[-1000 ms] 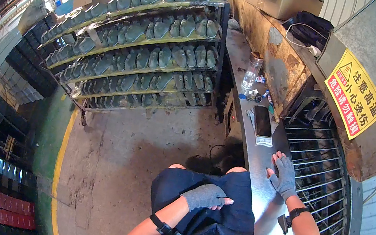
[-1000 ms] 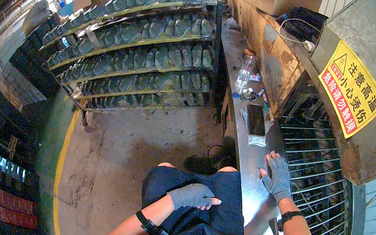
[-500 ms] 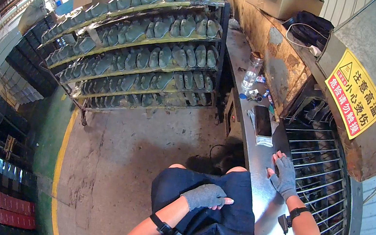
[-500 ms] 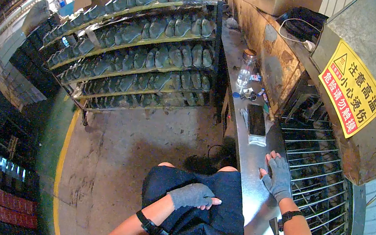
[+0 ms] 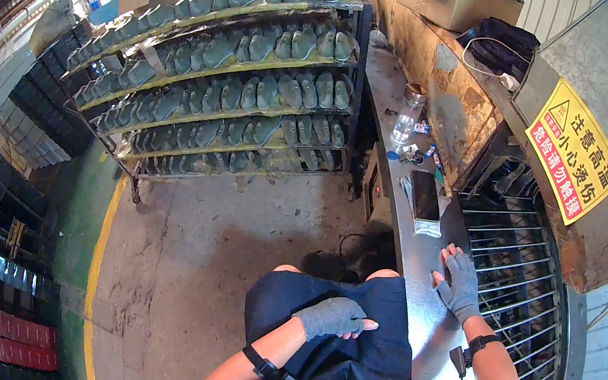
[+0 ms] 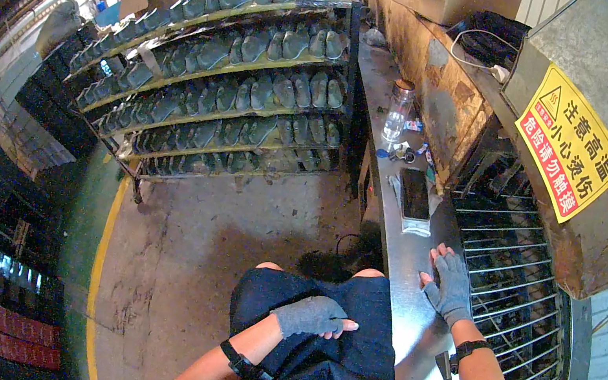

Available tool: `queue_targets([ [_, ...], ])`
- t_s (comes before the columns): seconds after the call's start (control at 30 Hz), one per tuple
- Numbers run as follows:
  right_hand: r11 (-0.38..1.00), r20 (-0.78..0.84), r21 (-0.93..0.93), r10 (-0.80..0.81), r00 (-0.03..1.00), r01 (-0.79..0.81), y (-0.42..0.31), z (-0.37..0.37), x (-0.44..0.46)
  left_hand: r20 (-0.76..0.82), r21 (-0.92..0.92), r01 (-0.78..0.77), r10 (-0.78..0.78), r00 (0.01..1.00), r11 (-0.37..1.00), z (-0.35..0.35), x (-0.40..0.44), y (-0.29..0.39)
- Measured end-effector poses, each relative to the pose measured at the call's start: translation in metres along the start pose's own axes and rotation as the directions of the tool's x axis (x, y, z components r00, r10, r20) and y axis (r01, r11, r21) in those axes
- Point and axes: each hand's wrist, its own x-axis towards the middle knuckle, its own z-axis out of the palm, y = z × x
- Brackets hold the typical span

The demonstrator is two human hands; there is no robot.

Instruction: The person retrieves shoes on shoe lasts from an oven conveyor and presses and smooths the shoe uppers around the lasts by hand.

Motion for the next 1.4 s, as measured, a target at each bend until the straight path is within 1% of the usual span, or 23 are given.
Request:
queue_targets([
  [0.47,1.0,-0.011,0.007,-0.015,1.0,0.015,0.0004,0.0003,0.0005,-0.006,0.02,-0.005,0.005,1.0,1.0,0.0003,0.0009,-0.0007],
  [0.83,1.0,-0.029,0.013,-0.019,0.999,0.02,0.0014,0.0018,-0.0001,0.0,0.001,0.031,-0.031,1.0,1.0,0.0009,0.0002,0.0],
  [1.03,1.0,-0.019,0.002,-0.01,1.0,0.01,-0.0001,0.0008,0.0004,0.0,0.015,0.0,0.0,1.0,1.0,-0.0016,-0.0016,0.002],
  [1.4,1.0,-0.029,0.005,-0.015,0.999,0.015,0.0018,0.0026,-0.0005,-0.003,0.005,0.01,-0.01,1.0,1.0,-0.0003,-0.0007,0.0015],
])
